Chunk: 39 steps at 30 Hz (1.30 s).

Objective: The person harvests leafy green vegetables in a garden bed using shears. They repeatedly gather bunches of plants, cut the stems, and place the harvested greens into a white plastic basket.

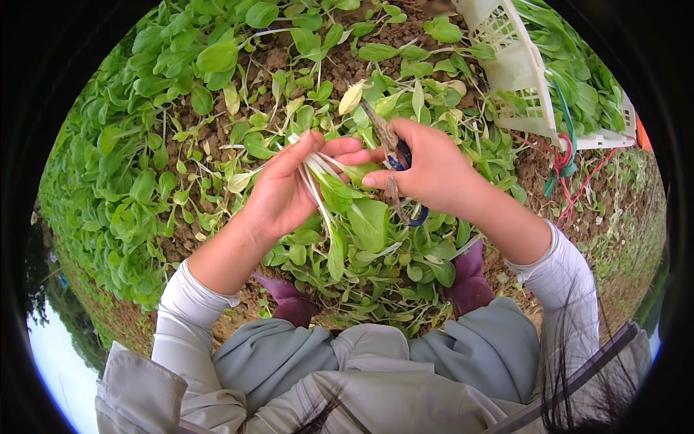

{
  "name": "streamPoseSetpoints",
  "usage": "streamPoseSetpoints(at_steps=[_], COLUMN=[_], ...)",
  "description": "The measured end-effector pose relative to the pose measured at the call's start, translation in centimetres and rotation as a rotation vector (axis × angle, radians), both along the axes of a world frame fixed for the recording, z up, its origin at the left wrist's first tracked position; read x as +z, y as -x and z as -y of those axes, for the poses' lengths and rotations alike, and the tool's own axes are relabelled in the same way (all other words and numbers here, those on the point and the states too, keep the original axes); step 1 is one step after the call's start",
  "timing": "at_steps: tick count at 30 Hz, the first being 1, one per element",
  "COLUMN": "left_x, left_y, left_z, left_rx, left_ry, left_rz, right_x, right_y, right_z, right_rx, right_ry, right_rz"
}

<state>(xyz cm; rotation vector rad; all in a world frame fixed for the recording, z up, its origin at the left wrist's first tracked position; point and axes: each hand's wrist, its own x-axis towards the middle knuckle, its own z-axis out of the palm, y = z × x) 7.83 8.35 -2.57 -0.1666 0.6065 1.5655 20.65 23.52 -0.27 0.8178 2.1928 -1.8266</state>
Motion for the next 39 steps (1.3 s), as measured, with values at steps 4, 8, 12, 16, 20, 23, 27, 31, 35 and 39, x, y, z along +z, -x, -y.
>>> streamPoseSetpoints(at_steps=[4,8,12,16,20,23,27,31,35,39], left_x=[-0.2,-0.5,-1.4,-1.1,-0.5,-1.2,-0.2,-1.1,-3.0,-3.5], left_y=[0.3,1.1,1.3,1.8,1.6,3.0,4.4,4.6,13.1,17.5], left_z=[-0.1,0.5,1.0,1.1,0.6,1.1,-0.5,-3.4,-8.7,-11.4], left_rx=[-0.031,-0.150,-0.210,-0.316,-0.463,-0.562,-0.567,-0.534,-0.380,-1.079], left_ry=[0.083,0.081,0.038,0.024,0.209,0.289,0.368,0.270,0.352,0.979], left_rz=[0.027,0.042,0.069,-0.101,-0.203,-0.413,-0.701,-1.789,-2.737,-2.511], right_x=[0.2,0.8,1.2,-0.6,-1.3,-1.2,-0.4,0.5,1.3,1.5], right_y=[0.1,0.3,0.3,-0.2,-1.9,-2.1,-2.2,-1.5,-2.0,-2.5], right_z=[-0.4,-2.4,-3.7,-4.8,-5.2,-5.0,-3.9,-3.3,-3.1,-3.1], right_rx=[0.050,-0.057,-0.193,-0.241,-0.153,-0.021,0.151,0.188,0.200,0.247], right_ry=[-0.122,-0.029,0.241,0.269,0.091,-0.149,-0.570,-0.612,-0.610,-0.519], right_rz=[-0.032,-0.100,-0.114,-0.069,0.025,0.043,0.131,0.163,0.149,0.149])
